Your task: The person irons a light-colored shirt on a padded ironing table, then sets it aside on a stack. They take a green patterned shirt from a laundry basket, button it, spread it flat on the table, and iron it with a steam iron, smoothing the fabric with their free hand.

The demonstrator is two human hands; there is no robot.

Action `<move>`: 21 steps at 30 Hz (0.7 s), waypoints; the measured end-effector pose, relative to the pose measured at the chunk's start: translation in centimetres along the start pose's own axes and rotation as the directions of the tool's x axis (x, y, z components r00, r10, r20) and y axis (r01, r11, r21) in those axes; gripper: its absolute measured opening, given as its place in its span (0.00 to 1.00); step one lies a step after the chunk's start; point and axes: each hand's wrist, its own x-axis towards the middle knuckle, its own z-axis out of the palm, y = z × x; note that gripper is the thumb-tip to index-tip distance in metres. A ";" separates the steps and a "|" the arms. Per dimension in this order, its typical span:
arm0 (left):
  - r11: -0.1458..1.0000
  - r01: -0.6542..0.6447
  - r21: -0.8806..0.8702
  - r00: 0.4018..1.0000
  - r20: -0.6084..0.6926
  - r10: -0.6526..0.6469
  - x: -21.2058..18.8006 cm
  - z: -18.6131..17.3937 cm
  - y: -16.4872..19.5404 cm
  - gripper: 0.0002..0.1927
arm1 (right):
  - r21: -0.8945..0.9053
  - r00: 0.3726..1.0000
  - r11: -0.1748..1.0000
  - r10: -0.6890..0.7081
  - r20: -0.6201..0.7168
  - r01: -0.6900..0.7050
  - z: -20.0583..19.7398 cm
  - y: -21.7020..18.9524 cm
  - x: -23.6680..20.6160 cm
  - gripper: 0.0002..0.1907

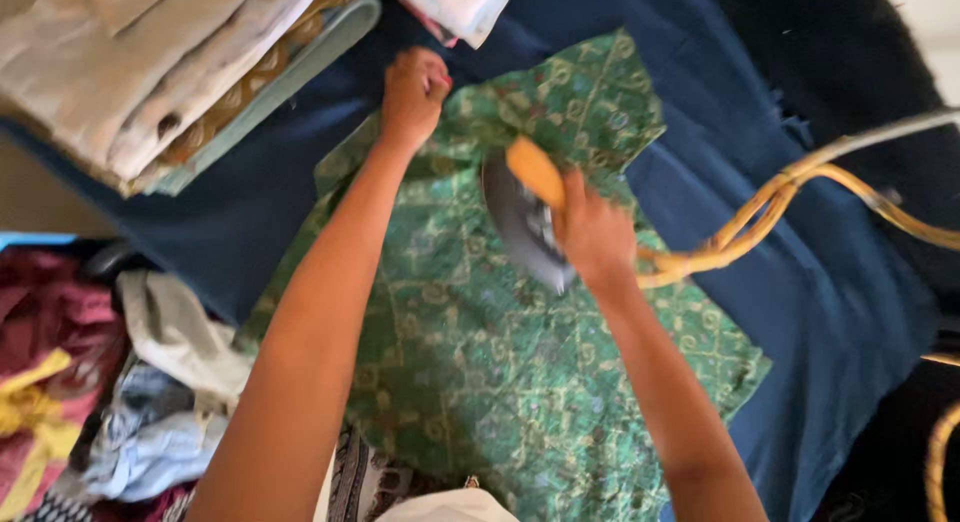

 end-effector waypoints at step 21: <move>0.768 -0.381 0.515 0.921 0.135 0.366 -21.1 -9.1 0.1 0.35 | 0.153 0.978 0.977 -0.169 0.126 0.149 -3.9 10.4 -7.9 0.19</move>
